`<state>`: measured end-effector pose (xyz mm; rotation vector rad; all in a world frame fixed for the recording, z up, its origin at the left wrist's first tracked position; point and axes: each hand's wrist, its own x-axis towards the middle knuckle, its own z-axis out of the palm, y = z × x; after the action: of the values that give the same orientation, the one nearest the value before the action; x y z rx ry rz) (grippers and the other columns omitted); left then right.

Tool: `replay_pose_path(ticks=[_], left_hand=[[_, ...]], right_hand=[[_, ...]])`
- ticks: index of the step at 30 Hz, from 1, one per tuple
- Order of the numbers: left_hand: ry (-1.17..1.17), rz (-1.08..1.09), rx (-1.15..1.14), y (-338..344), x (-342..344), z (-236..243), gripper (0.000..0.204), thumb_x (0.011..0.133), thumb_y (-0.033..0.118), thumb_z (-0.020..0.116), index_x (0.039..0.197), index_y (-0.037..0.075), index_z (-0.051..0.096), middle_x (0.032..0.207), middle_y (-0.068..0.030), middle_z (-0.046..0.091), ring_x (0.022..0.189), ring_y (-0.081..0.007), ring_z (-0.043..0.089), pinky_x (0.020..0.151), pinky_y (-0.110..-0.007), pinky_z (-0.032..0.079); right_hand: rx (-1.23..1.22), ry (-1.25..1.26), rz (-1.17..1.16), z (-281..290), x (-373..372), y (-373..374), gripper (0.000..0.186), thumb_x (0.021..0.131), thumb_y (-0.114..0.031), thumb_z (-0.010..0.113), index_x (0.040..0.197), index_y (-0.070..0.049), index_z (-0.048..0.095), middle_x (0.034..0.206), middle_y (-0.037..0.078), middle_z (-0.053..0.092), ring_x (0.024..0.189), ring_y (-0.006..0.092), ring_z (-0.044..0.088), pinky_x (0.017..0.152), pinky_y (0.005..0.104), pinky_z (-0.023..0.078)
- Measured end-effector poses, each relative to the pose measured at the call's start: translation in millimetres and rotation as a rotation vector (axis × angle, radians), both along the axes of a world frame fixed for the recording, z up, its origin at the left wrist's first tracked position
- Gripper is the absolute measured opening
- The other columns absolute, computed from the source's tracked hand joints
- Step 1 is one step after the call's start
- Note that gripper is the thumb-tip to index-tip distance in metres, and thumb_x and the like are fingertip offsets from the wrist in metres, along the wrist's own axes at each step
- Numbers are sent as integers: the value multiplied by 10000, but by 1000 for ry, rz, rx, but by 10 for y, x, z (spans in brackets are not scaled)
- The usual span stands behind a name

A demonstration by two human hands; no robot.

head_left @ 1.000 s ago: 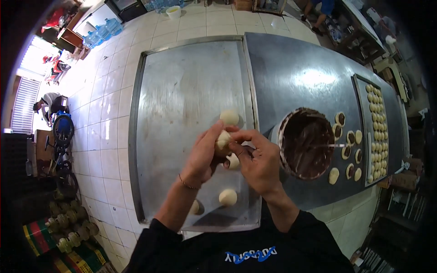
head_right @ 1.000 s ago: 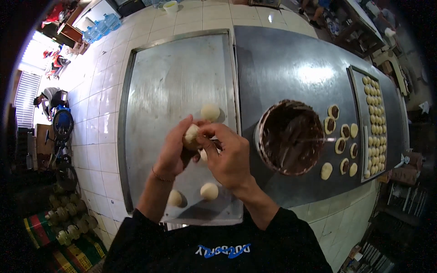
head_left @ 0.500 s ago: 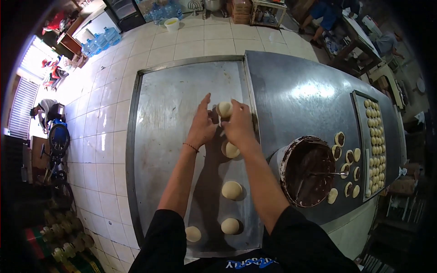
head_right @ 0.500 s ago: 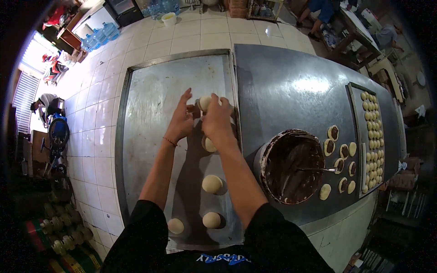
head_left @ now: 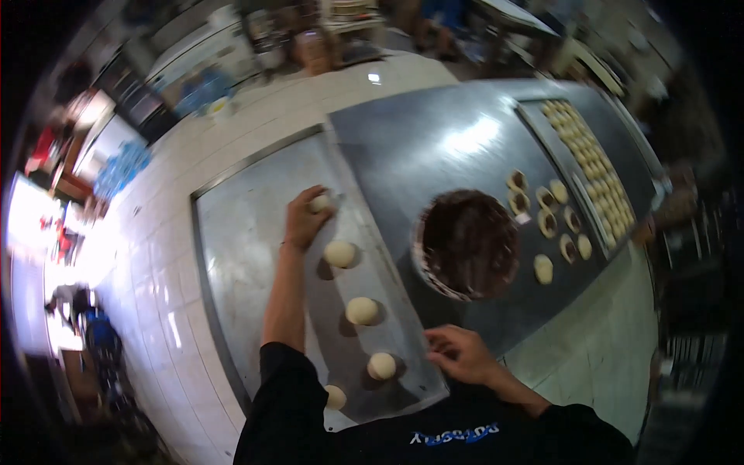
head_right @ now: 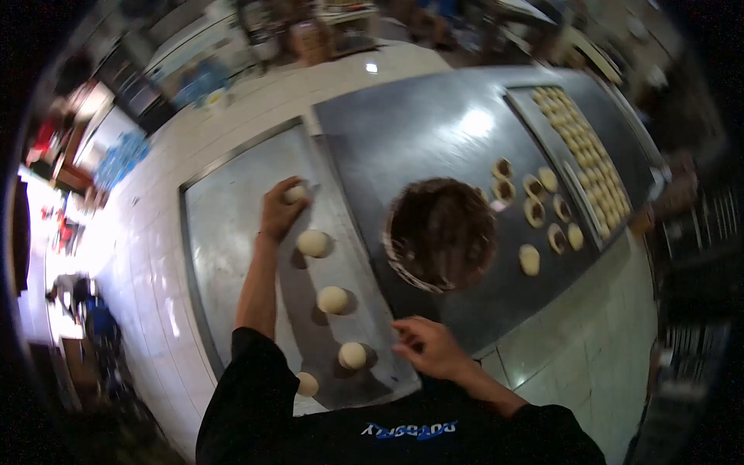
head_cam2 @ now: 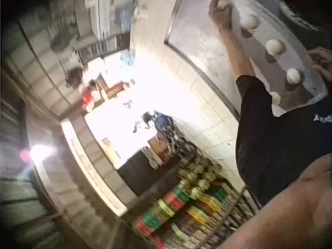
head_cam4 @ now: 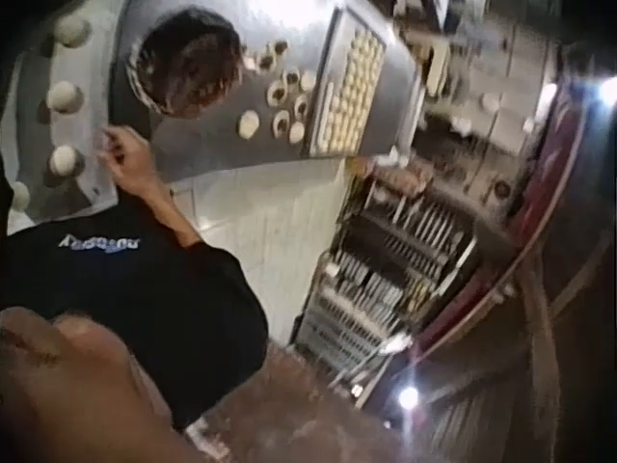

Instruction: Rolling out dough balls, filling them with chocolate paste, and folding them into buns on a large work table.

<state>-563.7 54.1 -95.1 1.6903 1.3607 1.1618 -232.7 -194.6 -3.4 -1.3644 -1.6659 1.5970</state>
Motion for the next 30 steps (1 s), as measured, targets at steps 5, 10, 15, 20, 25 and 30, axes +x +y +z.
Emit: replay_pose_path(ticks=[5, 10, 15, 20, 25, 30], left_hand=[[226, 107, 50, -59, 237, 67, 365, 734, 49, 750, 1086, 28, 654, 1099, -121, 663, 1014, -222, 631, 888, -341, 504], [673, 214, 206, -119, 168, 26, 601, 806, 135, 709, 1346, 61, 459, 1363, -188, 472, 1248, -332, 462, 1036, -396, 377], [-321, 461, 137, -926, 1031, 908, 491, 948, 220, 517, 1368, 0, 390, 1347, -146, 448, 1130, -261, 498, 1012, -374, 375], [-623, -137, -299, -2414, 2290, 1204, 613, 841, 356, 643, 1260, -56, 468, 1058, -182, 628, 949, -299, 630, 842, -413, 505], [-515, -413, -732, -2087, 3888, 775, 515, 895, 208, 623, 1312, -33, 440, 1222, -156, 573, 1073, -223, 575, 967, -367, 438], [-1022, -143, -837, -1619, 4932, 521, 445, 986, 254, 487, 1329, -20, 416, 1342, -165, 467, 1157, -268, 524, 1004, -395, 434]], right_hand=[[-74, -229, -693, -137, 1299, -814, 197, 874, -99, 633, 1043, 2, 631, 892, 68, 663, 790, 137, 629, 715, 283, 513], [63, 32, -891, -599, 2281, -232, 155, 893, -79, 593, 1014, 10, 632, 783, 18, 622, 683, 72, 562, 631, 240, 478], [157, -389, -988, -1331, 3684, 409, 224, 873, -110, 629, 1068, -1, 610, 811, 35, 633, 707, 132, 597, 647, 275, 498], [6, -842, -1077, -1480, 4007, 850, 385, 864, -95, 602, 1246, -98, 558, 1210, 141, 512, 1071, 315, 532, 895, 409, 442], [165, -384, -971, -1709, 4168, 1110, 243, 875, -49, 546, 1111, -108, 555, 1098, 157, 558, 958, 387, 579, 827, 416, 470], [229, 218, -699, -563, 3623, 958, 232, 871, 79, 456, 1070, -35, 488, 1069, 118, 577, 928, 205, 615, 809, 323, 504]])
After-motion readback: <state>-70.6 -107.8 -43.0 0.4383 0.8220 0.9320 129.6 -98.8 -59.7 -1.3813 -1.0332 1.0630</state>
